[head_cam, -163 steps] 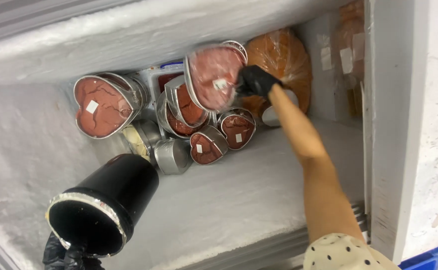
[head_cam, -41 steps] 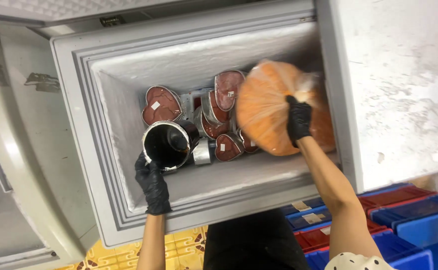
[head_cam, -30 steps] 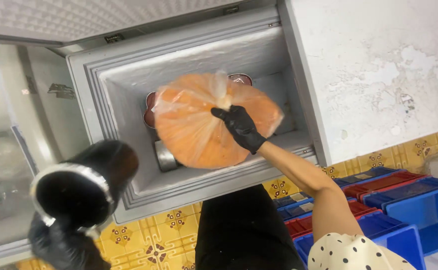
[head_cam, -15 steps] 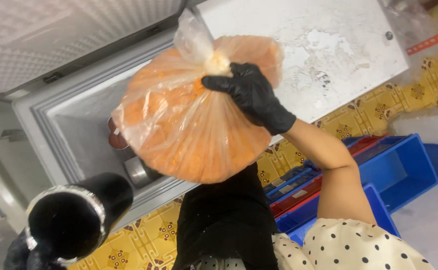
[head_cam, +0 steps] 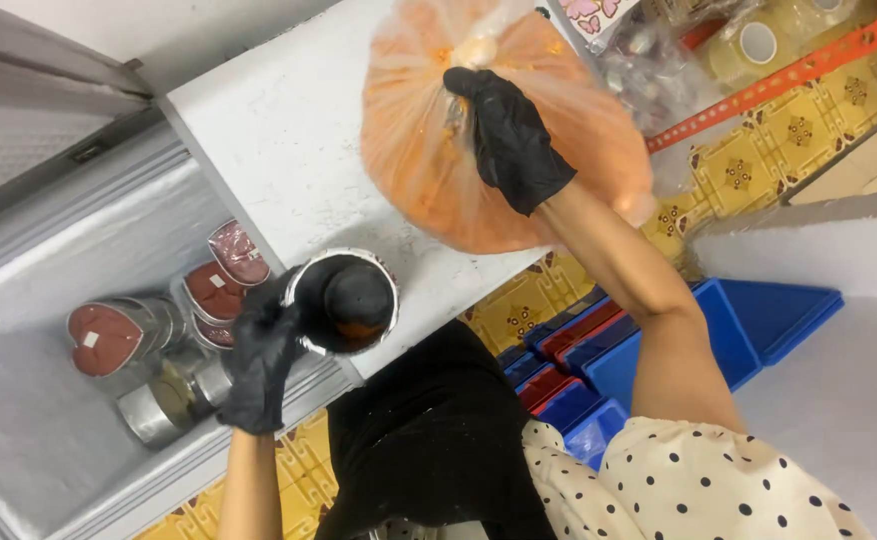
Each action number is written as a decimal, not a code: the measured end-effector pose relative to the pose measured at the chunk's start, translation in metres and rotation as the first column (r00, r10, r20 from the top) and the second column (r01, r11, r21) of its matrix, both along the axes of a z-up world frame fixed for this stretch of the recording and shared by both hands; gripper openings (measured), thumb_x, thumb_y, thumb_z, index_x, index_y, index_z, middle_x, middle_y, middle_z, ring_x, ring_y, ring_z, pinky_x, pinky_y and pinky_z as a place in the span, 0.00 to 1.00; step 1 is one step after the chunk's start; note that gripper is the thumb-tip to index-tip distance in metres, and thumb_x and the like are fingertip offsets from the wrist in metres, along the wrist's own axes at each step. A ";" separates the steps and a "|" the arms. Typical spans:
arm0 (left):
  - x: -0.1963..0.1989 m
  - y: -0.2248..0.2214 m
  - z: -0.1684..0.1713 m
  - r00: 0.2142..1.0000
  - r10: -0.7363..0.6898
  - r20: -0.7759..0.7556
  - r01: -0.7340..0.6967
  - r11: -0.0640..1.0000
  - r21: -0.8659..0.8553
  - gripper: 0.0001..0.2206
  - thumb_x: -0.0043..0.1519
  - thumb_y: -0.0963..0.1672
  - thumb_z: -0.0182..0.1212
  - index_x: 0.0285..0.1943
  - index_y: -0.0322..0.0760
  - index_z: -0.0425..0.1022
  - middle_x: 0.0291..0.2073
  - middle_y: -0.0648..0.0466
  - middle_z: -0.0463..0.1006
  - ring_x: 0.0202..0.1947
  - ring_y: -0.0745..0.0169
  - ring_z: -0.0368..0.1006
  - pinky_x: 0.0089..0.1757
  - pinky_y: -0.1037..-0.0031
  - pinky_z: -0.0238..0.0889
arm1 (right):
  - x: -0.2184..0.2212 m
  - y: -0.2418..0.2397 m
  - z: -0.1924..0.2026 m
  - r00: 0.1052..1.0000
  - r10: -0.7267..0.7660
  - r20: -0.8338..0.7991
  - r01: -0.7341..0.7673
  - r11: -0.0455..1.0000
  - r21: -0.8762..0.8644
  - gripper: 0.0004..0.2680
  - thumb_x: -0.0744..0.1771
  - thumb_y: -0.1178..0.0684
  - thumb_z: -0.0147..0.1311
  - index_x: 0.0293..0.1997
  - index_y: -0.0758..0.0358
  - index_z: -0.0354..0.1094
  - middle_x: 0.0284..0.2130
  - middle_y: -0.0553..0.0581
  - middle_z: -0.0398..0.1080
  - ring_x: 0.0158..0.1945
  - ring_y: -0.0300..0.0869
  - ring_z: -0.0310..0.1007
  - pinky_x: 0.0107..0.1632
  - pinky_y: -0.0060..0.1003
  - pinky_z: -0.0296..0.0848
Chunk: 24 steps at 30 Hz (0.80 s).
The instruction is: Applying orange toppings to pastries and refilling the topping container from a bulk storage bag in a freezer.
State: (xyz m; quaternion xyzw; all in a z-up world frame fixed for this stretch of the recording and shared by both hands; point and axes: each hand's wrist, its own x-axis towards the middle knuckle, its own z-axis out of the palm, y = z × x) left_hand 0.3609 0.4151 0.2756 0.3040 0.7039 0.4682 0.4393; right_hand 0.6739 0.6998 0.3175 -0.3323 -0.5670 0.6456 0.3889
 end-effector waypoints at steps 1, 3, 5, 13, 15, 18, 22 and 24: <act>0.010 0.023 0.003 0.994 -0.074 -0.081 0.075 0.997 0.007 0.19 0.61 0.35 0.60 0.62 0.38 0.76 0.39 0.55 0.77 0.34 0.65 0.71 0.36 0.76 0.67 | 0.017 0.028 -0.040 0.995 0.065 -0.077 -0.052 0.986 0.159 0.13 0.75 0.49 0.41 0.66 0.59 0.68 0.56 0.45 0.70 0.53 0.31 0.69 0.57 0.28 0.70; 0.023 0.058 0.015 0.975 -0.141 -0.169 0.145 0.989 0.009 0.20 0.61 0.36 0.60 0.63 0.38 0.76 0.41 0.54 0.77 0.35 0.65 0.72 0.37 0.75 0.68 | 0.047 0.066 -0.076 0.969 -0.015 -0.248 -0.024 0.988 -0.155 0.06 0.75 0.54 0.47 0.56 0.61 0.69 0.48 0.50 0.70 0.46 0.34 0.69 0.49 0.29 0.69; 0.030 0.082 0.011 0.944 -0.215 -0.252 0.221 0.975 -0.003 0.20 0.61 0.36 0.60 0.64 0.39 0.76 0.43 0.53 0.77 0.35 0.65 0.73 0.38 0.75 0.69 | 0.075 0.080 -0.090 0.918 -0.150 -0.367 -0.042 0.883 -0.467 0.03 0.75 0.58 0.53 0.46 0.63 0.70 0.41 0.55 0.70 0.39 0.38 0.70 0.41 0.30 0.68; 0.053 0.127 0.014 0.645 -0.419 -0.639 0.501 0.863 -0.059 0.32 0.54 0.39 0.66 0.72 0.36 0.67 0.55 0.39 0.71 0.48 0.43 0.72 0.46 0.61 0.70 | 0.117 0.035 -0.041 0.914 0.055 0.401 0.064 0.959 -0.276 0.18 0.67 0.62 0.52 0.66 0.59 0.65 0.59 0.52 0.70 0.52 0.34 0.71 0.50 0.28 0.69; 0.098 0.162 0.055 0.610 -0.395 -0.687 0.613 0.784 0.094 0.32 0.55 0.38 0.65 0.72 0.38 0.67 0.59 0.39 0.70 0.54 0.41 0.71 0.49 0.61 0.70 | 0.130 0.027 -0.073 0.712 -0.119 0.692 -0.167 0.929 0.332 0.21 0.64 0.61 0.52 0.66 0.66 0.63 0.59 0.62 0.69 0.56 0.45 0.71 0.55 0.36 0.70; 0.169 0.231 0.041 0.470 -0.451 -0.759 0.822 0.537 0.190 0.27 0.58 0.39 0.62 0.70 0.44 0.70 0.59 0.44 0.72 0.57 0.42 0.71 0.51 0.59 0.71 | 0.130 0.018 -0.089 0.480 -0.442 0.758 -0.470 0.600 0.647 0.23 0.62 0.62 0.52 0.68 0.68 0.63 0.56 0.70 0.71 0.58 0.57 0.72 0.57 0.45 0.73; 0.222 0.309 -0.075 0.144 -0.472 -0.870 0.926 0.374 -0.050 0.19 0.63 0.42 0.56 0.65 0.42 0.75 0.53 0.49 0.77 0.53 0.44 0.71 0.49 0.55 0.67 | 0.113 0.014 -0.058 0.284 -0.301 0.911 -0.420 0.815 0.400 0.07 0.73 0.55 0.55 0.58 0.53 0.72 0.46 0.63 0.77 0.50 0.57 0.76 0.52 0.51 0.73; 0.224 0.310 -0.077 0.021 -0.379 -0.925 0.917 0.376 -0.133 0.17 0.62 0.43 0.57 0.61 0.39 0.76 0.52 0.50 0.77 0.53 0.44 0.70 0.50 0.52 0.64 | 0.105 0.015 -0.043 0.294 -0.281 0.914 -0.376 0.845 0.381 0.11 0.69 0.55 0.58 0.59 0.58 0.70 0.43 0.65 0.76 0.47 0.60 0.75 0.48 0.53 0.72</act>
